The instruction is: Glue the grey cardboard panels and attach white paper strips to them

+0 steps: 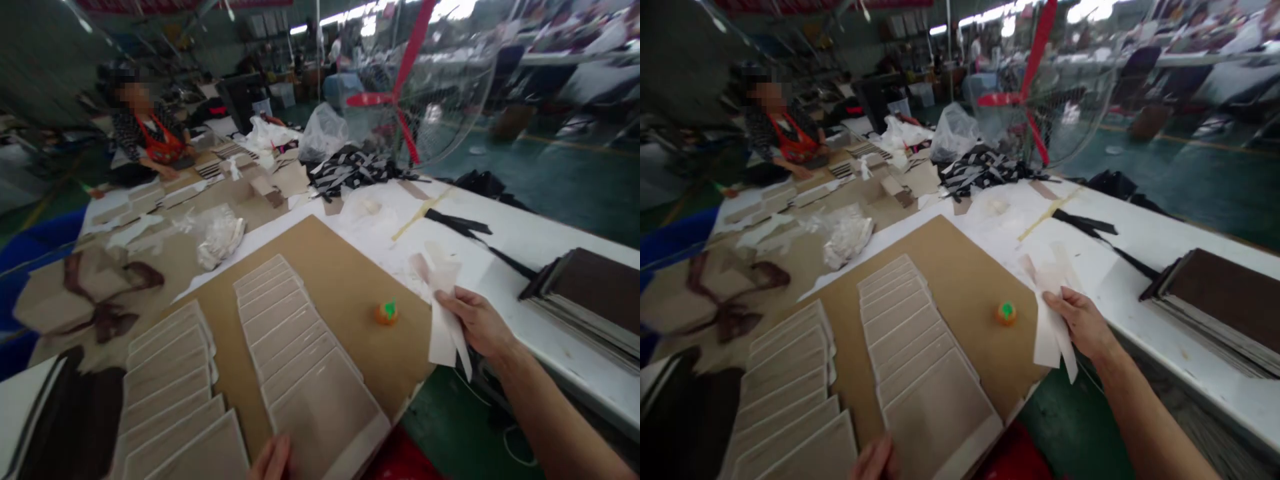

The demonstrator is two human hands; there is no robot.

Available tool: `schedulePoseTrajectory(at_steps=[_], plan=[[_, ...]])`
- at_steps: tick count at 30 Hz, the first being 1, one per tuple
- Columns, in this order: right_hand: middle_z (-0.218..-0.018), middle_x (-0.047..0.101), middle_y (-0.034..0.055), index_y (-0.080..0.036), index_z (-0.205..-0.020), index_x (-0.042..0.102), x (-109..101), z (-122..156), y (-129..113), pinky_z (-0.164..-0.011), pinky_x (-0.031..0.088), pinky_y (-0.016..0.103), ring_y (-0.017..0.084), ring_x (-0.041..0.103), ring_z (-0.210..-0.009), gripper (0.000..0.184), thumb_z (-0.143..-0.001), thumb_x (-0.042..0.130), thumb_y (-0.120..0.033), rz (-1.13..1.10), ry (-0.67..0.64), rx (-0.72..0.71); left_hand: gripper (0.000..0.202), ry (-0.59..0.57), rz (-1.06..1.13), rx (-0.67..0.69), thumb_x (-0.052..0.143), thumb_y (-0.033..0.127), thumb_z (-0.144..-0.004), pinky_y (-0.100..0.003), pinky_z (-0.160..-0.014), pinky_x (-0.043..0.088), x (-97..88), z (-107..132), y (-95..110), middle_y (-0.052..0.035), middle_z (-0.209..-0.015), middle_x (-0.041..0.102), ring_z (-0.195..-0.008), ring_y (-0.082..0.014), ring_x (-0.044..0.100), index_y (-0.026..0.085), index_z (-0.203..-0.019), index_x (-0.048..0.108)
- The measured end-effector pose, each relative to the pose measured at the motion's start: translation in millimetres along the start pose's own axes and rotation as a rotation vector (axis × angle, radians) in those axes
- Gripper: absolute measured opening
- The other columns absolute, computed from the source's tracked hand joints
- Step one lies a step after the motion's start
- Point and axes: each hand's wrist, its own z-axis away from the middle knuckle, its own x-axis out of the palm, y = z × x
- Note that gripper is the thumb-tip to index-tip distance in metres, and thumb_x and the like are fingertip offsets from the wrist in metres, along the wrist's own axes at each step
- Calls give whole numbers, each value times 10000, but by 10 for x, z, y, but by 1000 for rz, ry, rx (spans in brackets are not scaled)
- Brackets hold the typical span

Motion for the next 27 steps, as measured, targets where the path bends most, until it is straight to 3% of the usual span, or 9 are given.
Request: schedulePoseTrajectory(at_steps=[2, 6, 9, 14, 17, 19, 22, 24, 27], plan=[[-770, 747, 39, -212, -866, 743, 361, 345, 271, -531, 551, 251, 177, 662, -584, 322, -649, 872, -412, -36, -22, 76, 335, -24, 116, -10, 697, 457, -827, -384, -775, 579, -161, 45, 27, -98, -1035, 719, -938, -259, 681, 179, -1013, 699], [-654, 711, 9, -206, -762, 745, 957, 772, 760, -465, 518, 194, 138, 628, -519, 291, -596, 909, -380, -44, -23, 222, 363, -517, 610, 1, 557, 396, -885, -381, -858, 540, -447, 85, 169, -149, -1188, 709, -1106, -294, 655, 130, -1070, 719], [-679, 725, 20, -208, -807, 758, 1342, 981, 974, -512, 554, 216, 160, 661, -559, 303, -604, 906, -376, -25, -134, 322, 405, -633, 716, 34, 462, 373, -925, -394, -915, 513, -655, 112, 215, -143, -1231, 696, -1161, -292, 631, 123, -1127, 708], [-800, 763, 55, -210, -863, 760, 1797, 1185, 1149, -536, 576, 272, 213, 699, -619, 304, -637, 886, -371, -7, -231, 377, 353, -541, 724, 45, 509, 349, -925, -394, -934, 493, -957, 173, 116, -138, -1228, 695, -1152, -277, 634, 137, -1137, 697], [-822, 767, 55, -214, -873, 759, 1919, 1217, 1203, -551, 585, 296, 230, 706, -642, 305, -639, 889, -360, -17, -228, 377, 325, -483, 705, 60, 642, 374, -874, -383, -913, 505, -1028, 174, 64, -135, -1201, 704, -1118, -267, 649, 153, -1104, 703], [-840, 769, 53, -215, -880, 757, 1954, 1238, 1212, -578, 594, 312, 234, 708, -657, 316, -637, 893, -364, -35, -238, 359, 275, -422, 684, 76, 766, 365, -784, -334, -836, 528, -1051, 170, 26, -105, -1050, 745, -987, -229, 687, 159, -962, 727], [-864, 769, 58, -203, -897, 756, 1930, 1296, 1197, -618, 597, 315, 225, 710, -674, 314, -679, 872, -398, -62, -297, 313, 264, -300, 621, 92, 896, 286, -625, -220, -680, 516, -1121, 151, -92, -5, -738, 703, -713, -122, 652, 160, -728, 687], [-872, 768, 62, -196, -918, 756, 1832, 1324, 1175, -630, 593, 310, 218, 711, -684, 310, -723, 840, -422, -75, -311, 262, 315, -226, 558, 84, 928, 277, -563, -185, -638, 509, -1193, 83, -230, 28, -697, 664, -664, -90, 614, 159, -685, 663], [-864, 767, 59, -194, -933, 753, 1514, 1345, 1106, -616, 578, 284, 197, 706, -668, 301, -740, 831, -411, -102, -190, 160, 420, -161, 460, -48, 971, 312, -435, -203, -663, 551, -1262, -92, -492, 21, -696, 680, -685, -116, 646, 151, -667, 660]])
